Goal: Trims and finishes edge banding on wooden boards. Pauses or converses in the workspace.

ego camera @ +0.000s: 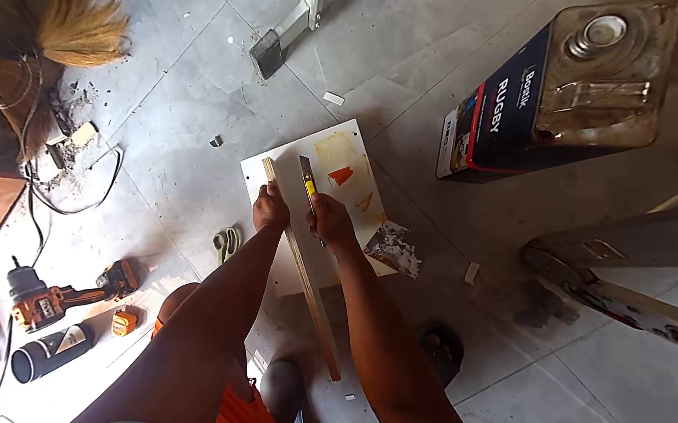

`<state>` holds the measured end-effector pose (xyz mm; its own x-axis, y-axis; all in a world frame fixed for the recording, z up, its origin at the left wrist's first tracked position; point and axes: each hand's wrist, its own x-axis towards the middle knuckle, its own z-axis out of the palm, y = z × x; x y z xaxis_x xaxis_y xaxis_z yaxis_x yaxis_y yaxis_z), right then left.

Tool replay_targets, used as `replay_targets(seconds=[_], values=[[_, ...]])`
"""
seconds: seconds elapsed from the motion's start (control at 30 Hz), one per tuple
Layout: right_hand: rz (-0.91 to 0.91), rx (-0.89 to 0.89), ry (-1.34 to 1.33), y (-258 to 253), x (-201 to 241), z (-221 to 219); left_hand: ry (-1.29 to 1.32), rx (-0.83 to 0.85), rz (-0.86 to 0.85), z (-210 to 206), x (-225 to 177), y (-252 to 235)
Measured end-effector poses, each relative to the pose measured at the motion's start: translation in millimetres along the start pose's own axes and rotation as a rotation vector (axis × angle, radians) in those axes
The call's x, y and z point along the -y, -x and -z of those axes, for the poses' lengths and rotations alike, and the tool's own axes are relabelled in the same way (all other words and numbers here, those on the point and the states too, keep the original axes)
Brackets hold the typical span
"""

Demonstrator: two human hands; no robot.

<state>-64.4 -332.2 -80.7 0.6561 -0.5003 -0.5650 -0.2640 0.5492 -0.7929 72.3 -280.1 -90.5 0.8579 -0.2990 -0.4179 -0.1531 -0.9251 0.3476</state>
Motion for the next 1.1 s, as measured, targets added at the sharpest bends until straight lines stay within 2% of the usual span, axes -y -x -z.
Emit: replay_targets(seconds=[0.3,0.43,0.6,0.77,1.1], values=[[-0.024,-0.048,0.396,1,7,-12,0.004,0.013,0.004,4,-3,2],[-0.043,-0.002,0.518,-26,15,-26,-0.004,0.018,0.012,3,-4,2],[0.023,0.011,0.549,-40,23,-40,0.003,0.000,0.022,4,-7,3],[0.013,0.057,0.624,-46,25,-35,-0.006,0.010,0.018,4,-7,3],[-0.024,0.004,0.638,-51,30,-43,0.002,-0.018,0.005,1,-4,1]])
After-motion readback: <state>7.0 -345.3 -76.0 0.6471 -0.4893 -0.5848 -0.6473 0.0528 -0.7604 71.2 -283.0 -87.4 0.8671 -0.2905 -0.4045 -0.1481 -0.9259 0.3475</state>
